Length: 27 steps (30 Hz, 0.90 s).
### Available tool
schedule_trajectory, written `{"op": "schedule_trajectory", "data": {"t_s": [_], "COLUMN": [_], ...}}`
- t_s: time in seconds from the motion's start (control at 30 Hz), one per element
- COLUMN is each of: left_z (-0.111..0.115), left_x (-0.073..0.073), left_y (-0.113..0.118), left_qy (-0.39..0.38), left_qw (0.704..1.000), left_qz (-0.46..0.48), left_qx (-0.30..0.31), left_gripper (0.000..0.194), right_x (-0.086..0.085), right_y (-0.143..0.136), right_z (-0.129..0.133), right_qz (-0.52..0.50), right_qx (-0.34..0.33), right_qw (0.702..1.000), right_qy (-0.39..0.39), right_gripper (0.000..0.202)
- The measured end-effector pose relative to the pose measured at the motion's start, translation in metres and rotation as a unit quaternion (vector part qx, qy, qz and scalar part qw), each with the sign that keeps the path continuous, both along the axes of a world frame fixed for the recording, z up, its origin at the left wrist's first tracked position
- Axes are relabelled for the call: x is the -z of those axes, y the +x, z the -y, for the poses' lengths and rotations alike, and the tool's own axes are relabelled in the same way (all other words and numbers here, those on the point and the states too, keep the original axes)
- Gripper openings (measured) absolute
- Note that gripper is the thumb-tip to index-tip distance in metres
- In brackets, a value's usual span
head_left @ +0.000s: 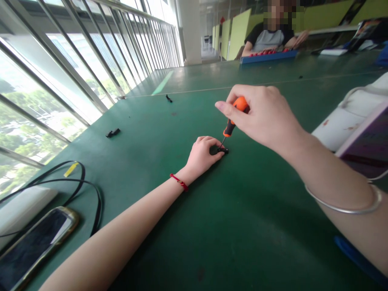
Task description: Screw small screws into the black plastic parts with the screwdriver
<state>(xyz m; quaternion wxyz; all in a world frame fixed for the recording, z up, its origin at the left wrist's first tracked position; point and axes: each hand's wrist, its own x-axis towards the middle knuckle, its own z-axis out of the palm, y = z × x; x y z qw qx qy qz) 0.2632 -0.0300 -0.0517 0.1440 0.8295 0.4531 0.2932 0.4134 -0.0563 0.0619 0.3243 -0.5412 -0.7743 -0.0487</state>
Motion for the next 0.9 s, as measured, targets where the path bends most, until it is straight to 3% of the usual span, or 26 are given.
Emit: {"op": "schedule_trajectory", "data": {"t_s": [0.07, 0.17, 0.33, 0.47, 0.7, 0.83, 0.9], "left_z": [0.0001, -0.0003, -0.0008, -0.0004, -0.0013, -0.0014, -0.0011], "left_x": [0.0001, 0.0, -0.0002, -0.0005, -0.001, -0.0007, -0.0006], "left_y": [-0.0001, 0.0, 0.0004, 0.0004, 0.0006, 0.001, 0.001], "left_qy": [0.002, 0.002, 0.001, -0.002, 0.0, -0.002, -0.003], "left_qw": [1.0, 1.0, 1.0, 1.0, 1.0, 1.0, 1.0], "left_qz": [0.003, 0.009, 0.01, 0.008, 0.007, 0.006, 0.006], "left_qx": [0.002, 0.006, 0.007, 0.005, 0.006, 0.002, 0.003], "left_gripper": [0.007, 0.007, 0.006, 0.006, 0.008, 0.008, 0.008], "right_x": [-0.0018, -0.0035, -0.0033, -0.0066, -0.0087, -0.0074, -0.0071], "right_y": [0.0002, 0.0006, 0.0006, -0.0004, 0.0001, 0.0, 0.0001], "right_z": [0.0009, 0.0023, 0.0036, 0.0069, 0.0095, 0.0081, 0.007], "right_qz": [0.0, -0.003, -0.007, -0.001, 0.015, 0.023, 0.027], "right_qx": [0.003, -0.012, -0.017, 0.002, -0.006, 0.019, 0.027], "right_qw": [1.0, 1.0, 0.999, 0.999, 0.999, 0.999, 0.999], "right_qy": [-0.01, -0.013, -0.036, -0.043, -0.033, -0.021, -0.018], "right_gripper": [0.019, 0.028, 0.027, 0.011, 0.032, 0.017, 0.026]}}
